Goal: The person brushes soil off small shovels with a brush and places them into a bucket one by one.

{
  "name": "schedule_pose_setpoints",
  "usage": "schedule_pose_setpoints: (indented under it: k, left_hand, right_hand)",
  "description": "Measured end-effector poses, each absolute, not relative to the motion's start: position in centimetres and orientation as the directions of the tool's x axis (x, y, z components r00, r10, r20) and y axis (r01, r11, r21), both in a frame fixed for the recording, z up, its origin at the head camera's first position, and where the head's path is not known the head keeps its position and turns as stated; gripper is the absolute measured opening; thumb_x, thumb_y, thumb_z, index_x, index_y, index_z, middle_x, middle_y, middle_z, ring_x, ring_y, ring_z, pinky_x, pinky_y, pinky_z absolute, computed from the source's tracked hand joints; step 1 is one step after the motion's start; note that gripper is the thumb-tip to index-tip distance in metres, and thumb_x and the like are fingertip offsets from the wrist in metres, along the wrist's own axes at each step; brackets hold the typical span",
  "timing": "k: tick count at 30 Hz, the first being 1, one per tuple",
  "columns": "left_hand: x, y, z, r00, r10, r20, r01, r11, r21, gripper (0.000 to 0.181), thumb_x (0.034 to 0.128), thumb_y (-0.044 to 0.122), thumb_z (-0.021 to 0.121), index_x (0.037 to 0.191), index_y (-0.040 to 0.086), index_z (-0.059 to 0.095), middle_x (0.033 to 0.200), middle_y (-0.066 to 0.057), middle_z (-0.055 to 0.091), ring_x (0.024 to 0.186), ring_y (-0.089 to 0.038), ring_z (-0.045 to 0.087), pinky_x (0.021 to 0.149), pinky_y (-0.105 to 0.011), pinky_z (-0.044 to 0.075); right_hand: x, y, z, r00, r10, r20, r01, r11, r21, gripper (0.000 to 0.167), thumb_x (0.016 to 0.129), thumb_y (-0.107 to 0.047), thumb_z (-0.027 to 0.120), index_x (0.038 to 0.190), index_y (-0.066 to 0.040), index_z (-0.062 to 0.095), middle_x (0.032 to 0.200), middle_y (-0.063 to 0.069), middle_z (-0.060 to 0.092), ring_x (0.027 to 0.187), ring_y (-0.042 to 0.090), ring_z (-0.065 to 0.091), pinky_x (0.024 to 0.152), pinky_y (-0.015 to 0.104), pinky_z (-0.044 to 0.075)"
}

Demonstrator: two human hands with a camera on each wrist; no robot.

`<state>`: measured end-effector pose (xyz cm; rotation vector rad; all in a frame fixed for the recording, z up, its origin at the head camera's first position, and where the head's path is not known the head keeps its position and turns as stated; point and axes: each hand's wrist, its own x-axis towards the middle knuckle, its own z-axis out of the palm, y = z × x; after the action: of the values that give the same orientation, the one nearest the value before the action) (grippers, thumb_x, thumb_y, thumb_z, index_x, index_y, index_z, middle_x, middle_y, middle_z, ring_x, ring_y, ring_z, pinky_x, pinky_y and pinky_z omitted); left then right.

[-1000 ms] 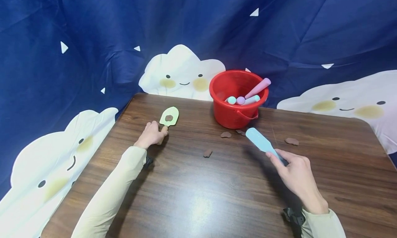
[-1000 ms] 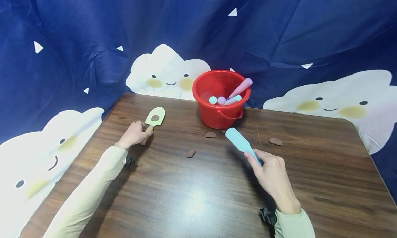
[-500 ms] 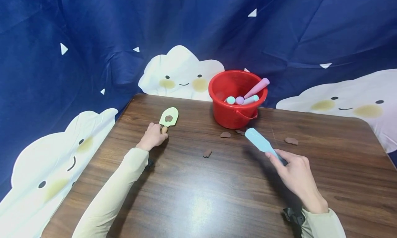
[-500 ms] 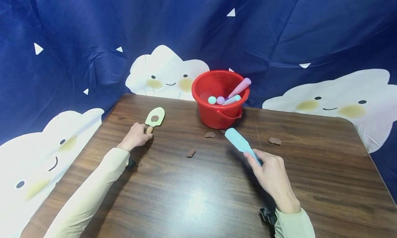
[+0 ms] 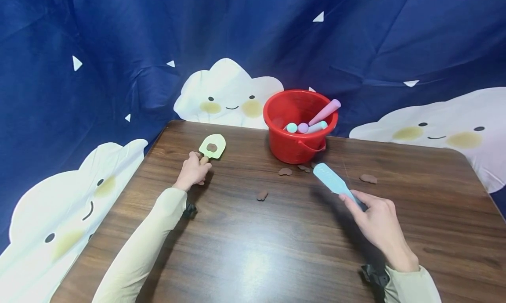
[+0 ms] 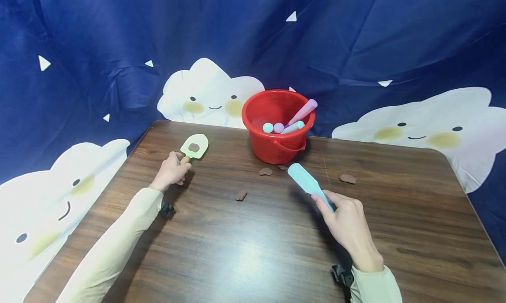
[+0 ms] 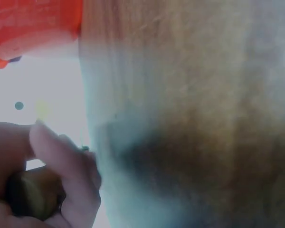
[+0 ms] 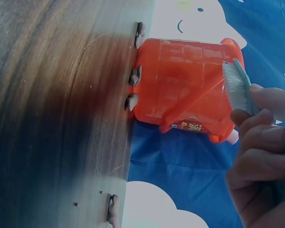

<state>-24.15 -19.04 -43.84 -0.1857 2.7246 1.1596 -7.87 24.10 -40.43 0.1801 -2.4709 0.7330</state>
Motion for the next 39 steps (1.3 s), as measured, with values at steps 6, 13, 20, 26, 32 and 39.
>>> schedule_pose_setpoints:
  k: [6,13,20,26,32,39]
  left_hand:
    - [-23.7,-18.7,-43.7,-0.981,-0.051,-0.186,-0.172,0.666,0.726,0.044,0.0926,0.027,0.045,0.123,-0.003,0.054,0.079,-0.012,0.060,0.045,-0.010,0.053,0.042,-0.022,0.048]
    - [-21.9,-16.6,-42.5,-0.953,0.047,-0.298,-0.259,0.381,0.888,0.036,0.0982,0.023,0.043,0.117,-0.006,0.053,0.079,-0.003,0.063,0.050,-0.008,0.053,0.044,-0.020,0.045]
    - [-19.3,-13.1,-41.0,-0.847,0.317,-0.428,-0.406,0.136,0.904,0.018,0.0995,0.014,0.043,0.111,0.000,0.044,0.081,-0.001,0.063,0.054,-0.009,0.060,0.047,-0.018,0.045]
    - [-16.6,-10.5,-40.4,-0.751,0.458,-0.475,-0.501,0.072,0.862,0.023,0.0973,0.011,0.046,0.115,-0.003,0.043,0.082,-0.003,0.066,0.060,-0.011,0.065,0.051,-0.018,0.049]
    - [-14.3,-8.4,-40.7,-0.692,0.544,-0.475,-0.523,0.076,0.849,0.017,0.0961,0.009,0.048,0.110,0.002,0.040,0.087,-0.005,0.066,0.066,-0.014,0.068,0.057,-0.022,0.052]
    - [-12.4,-6.5,-41.2,-0.658,0.615,-0.435,-0.528,0.035,0.849,0.034,0.0971,0.004,0.045,0.126,-0.011,0.034,0.093,-0.010,0.063,0.071,-0.013,0.068,0.063,-0.022,0.058]
  right_hand:
    - [-7.8,24.2,-40.6,-0.840,0.027,0.541,-0.276,0.838,-0.471,0.027,0.078,-0.015,0.077,0.097,0.003,0.074,0.083,0.019,0.073,0.054,0.009,0.047,0.055,0.014,0.040]
    - [-7.8,23.8,-40.9,-0.850,0.020,0.526,-0.281,0.827,-0.486,0.027,0.075,-0.014,0.079,0.096,0.003,0.074,0.084,0.018,0.074,0.055,0.003,0.046,0.055,0.013,0.040]
    - [-8.0,22.9,-40.9,-0.861,0.015,0.509,-0.299,0.795,-0.528,0.026,0.074,-0.013,0.080,0.096,0.000,0.075,0.080,0.012,0.074,0.060,0.003,0.051,0.058,0.010,0.040]
    - [-8.1,21.9,-40.5,-0.890,-0.007,0.455,-0.305,0.752,-0.585,0.027,0.077,-0.016,0.079,0.099,-0.002,0.075,0.084,0.011,0.075,0.068,-0.005,0.055,0.061,0.008,0.043]
    - [-8.1,20.7,-40.1,-0.925,-0.057,0.376,-0.299,0.721,-0.625,0.027,0.081,-0.019,0.077,0.102,-0.003,0.074,0.089,0.009,0.075,0.077,0.001,0.063,0.065,0.010,0.048]
    - [-8.4,19.3,-39.9,-0.949,-0.150,0.278,-0.300,0.701,-0.647,0.026,0.084,-0.026,0.074,0.104,-0.009,0.075,0.090,0.000,0.076,0.076,0.003,0.063,0.066,0.023,0.054]
